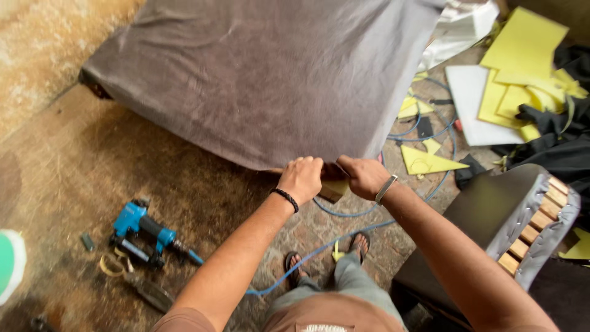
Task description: The person staples brown fabric onto a wooden chair frame using a pneumatic staple gun. They smooth and pull the fabric taut, then drive staples along the edges to secure it. The person flips the chair to work on different sides and continues stapling around the perimeter.
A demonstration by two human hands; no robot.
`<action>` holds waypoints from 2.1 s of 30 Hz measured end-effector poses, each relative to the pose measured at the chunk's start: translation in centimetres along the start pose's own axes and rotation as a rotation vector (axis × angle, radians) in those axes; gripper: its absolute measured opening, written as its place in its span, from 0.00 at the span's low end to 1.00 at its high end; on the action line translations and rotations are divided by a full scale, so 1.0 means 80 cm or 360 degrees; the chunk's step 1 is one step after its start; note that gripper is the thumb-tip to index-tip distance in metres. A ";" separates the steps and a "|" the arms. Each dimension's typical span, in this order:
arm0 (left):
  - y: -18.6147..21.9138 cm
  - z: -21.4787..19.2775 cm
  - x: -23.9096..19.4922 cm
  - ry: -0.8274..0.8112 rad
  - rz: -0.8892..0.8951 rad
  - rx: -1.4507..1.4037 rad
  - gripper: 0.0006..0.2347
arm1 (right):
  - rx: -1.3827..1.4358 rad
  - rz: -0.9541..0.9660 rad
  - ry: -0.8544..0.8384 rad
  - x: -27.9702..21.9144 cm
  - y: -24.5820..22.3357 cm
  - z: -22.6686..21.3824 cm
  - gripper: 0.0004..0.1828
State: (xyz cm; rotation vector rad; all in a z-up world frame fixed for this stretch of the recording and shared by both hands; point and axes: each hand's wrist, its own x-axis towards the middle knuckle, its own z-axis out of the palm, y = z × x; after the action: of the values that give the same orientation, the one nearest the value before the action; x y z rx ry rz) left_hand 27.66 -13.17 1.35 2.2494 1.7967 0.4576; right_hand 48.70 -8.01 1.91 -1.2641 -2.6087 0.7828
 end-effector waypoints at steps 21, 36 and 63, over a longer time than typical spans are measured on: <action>0.002 0.033 -0.034 0.0344 0.0384 0.0209 0.03 | -0.0457 -0.0504 0.0347 -0.038 0.004 0.060 0.07; 0.017 0.046 0.041 -0.0027 0.0166 0.0452 0.32 | -0.0055 -0.0216 0.0744 -0.071 -0.017 0.084 0.15; 0.104 0.038 0.058 0.0311 -0.0809 -0.0200 0.06 | -0.0579 -0.0629 -0.0304 0.169 0.156 -0.117 0.11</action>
State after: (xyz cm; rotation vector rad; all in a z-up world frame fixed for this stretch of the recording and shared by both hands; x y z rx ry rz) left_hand 37.27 -10.46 2.02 1.6245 2.2648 0.6763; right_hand 51.91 12.43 2.25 -0.7154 -3.1163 0.3873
